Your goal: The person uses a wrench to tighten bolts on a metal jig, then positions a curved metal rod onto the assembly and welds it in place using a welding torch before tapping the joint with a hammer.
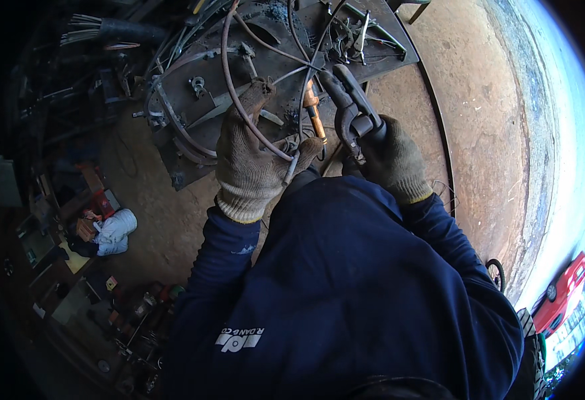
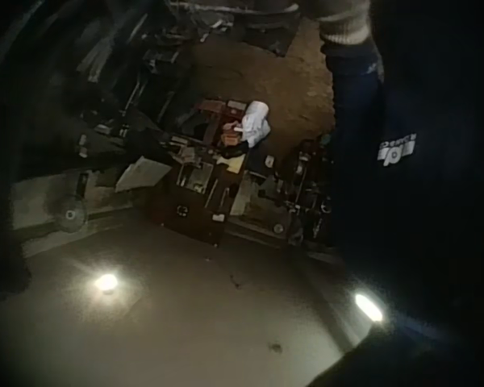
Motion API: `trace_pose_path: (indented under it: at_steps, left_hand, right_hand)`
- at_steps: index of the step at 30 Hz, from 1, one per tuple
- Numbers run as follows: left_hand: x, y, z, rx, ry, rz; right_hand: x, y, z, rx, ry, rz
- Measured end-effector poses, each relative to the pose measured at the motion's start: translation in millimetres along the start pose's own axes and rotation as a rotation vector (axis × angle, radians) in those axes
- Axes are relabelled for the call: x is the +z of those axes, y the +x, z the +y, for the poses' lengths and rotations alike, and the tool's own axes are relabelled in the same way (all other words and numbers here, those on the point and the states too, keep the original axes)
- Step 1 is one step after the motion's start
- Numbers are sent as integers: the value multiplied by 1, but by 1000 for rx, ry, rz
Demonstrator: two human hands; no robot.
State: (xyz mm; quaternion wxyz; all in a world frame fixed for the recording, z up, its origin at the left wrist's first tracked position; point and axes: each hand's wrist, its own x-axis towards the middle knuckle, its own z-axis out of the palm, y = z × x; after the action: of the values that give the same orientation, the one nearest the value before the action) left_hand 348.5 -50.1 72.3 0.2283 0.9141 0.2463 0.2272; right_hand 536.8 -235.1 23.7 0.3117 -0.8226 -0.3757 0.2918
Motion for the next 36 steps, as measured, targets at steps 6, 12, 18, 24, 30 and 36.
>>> trace_pose_path:
  at_steps: [6,12,18,24,30,36]
  left_hand:
    - [1,-1,-4,25,-1,12]
    - [0,-2,-2,-33,-32,-9]
    - [0,1,1,-7,9,-1]
    - [-1,4,2,1,7,36]
    - [3,3,-2,36,28,59]
    - [-2,4,2,-43,-67,-22]
  right_hand:
    - [-2,1,-4,12,-22,-7]
    - [-5,0,-6,-42,-18,16]
    - [-7,3,-8,40,14,-24]
    - [-5,3,-9,38,-44,-8]
    - [-10,0,-12,5,5,-5]
    - [-4,1,-4,6,-39,-4]
